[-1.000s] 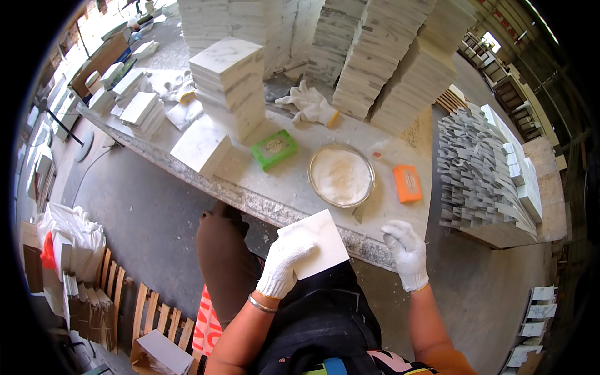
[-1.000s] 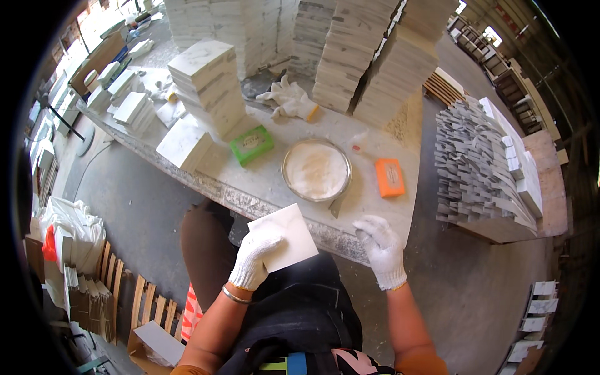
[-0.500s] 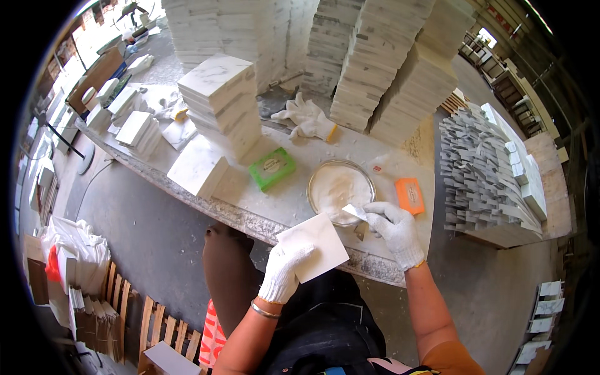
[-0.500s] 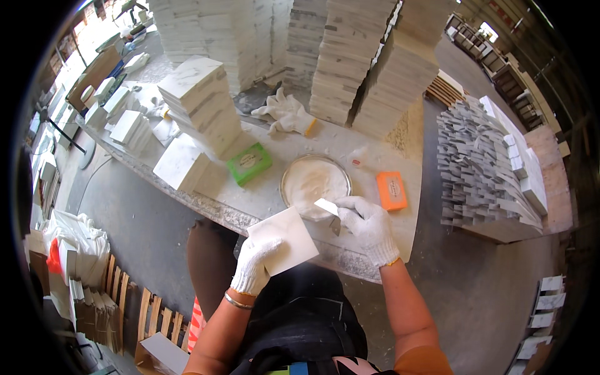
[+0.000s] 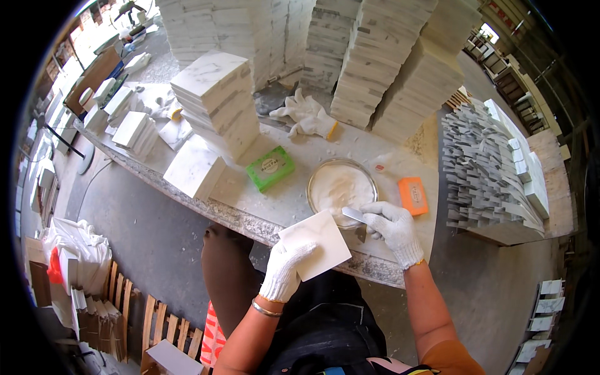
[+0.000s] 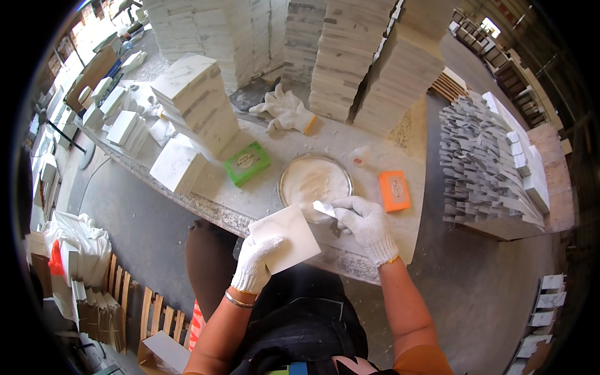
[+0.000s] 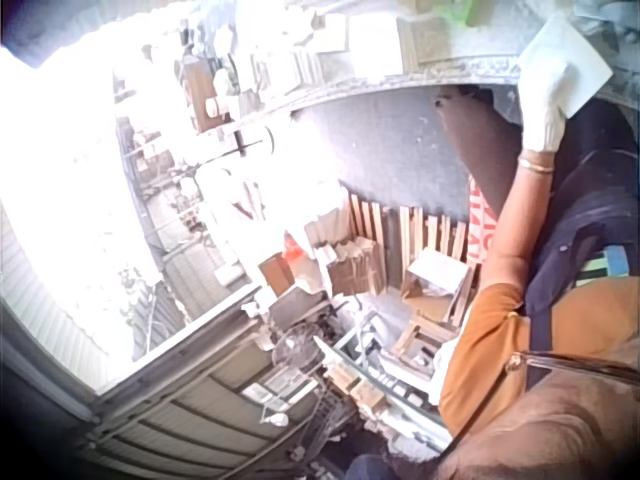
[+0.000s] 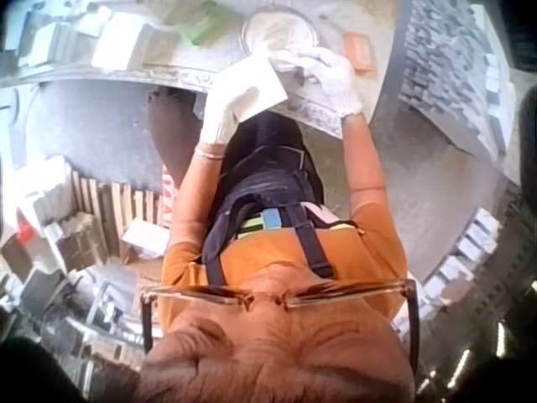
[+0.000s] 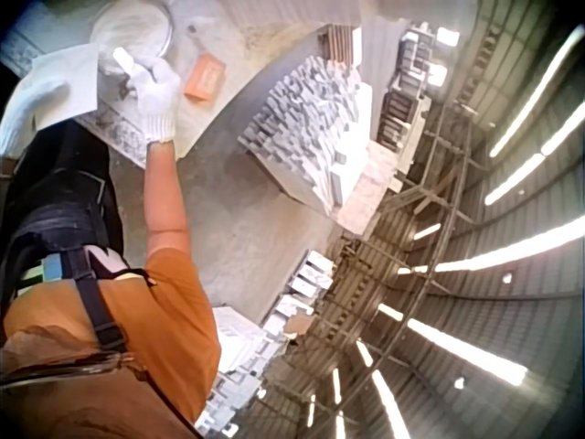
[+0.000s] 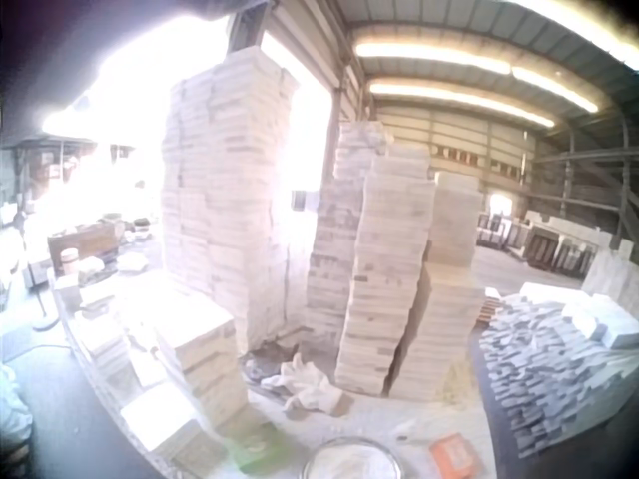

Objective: The person applies a white paste to the edges of small white rectangular tiles using a metal spatula, then smooths and sands the edges with an orange block. The person repeats this process on multiple tiles at a workbench in a warehouse.

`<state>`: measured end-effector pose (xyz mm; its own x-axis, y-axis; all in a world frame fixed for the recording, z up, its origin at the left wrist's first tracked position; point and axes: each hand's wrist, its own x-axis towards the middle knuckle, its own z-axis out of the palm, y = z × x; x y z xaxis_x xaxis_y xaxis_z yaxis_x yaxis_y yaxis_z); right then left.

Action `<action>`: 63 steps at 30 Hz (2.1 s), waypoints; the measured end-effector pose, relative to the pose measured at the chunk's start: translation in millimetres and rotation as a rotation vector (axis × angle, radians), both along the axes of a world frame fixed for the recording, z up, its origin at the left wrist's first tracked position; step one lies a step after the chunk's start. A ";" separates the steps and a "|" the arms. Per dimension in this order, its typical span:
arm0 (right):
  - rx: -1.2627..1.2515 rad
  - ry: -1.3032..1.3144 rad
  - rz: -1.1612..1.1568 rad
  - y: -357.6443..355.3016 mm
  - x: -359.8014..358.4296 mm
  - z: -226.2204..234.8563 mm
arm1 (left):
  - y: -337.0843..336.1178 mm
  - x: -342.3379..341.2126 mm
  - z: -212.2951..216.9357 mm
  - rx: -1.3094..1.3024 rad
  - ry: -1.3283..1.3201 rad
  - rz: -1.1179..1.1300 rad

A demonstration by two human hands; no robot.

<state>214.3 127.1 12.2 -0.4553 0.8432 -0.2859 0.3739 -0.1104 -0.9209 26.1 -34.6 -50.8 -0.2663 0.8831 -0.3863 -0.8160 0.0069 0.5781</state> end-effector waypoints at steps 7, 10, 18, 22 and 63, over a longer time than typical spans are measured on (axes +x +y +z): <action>-0.090 0.091 -0.008 -4.3 2.1 7.5 | -0.6 0.2 -0.7 0.005 -0.019 0.002; -0.107 0.097 -0.002 -11.5 1.7 16.3 | -1.5 1.1 -0.7 0.016 -0.014 -0.004; 0.033 0.118 0.082 -24.5 2.7 9.7 | -3.3 4.7 2.8 0.019 -0.026 -0.006; 0.361 0.053 0.159 -27.4 2.9 3.6 | -5.3 4.4 6.1 0.035 -0.029 -0.010; 0.016 0.153 0.020 -41.0 11.3 13.9 | -12.1 8.7 22.8 0.021 0.078 -0.024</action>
<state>225.6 86.2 26.1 -0.5091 0.8376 -0.1983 0.2310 -0.0889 -0.9689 34.8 -46.7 -28.1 -0.2740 0.8970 -0.3468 -0.7680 0.0129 0.6403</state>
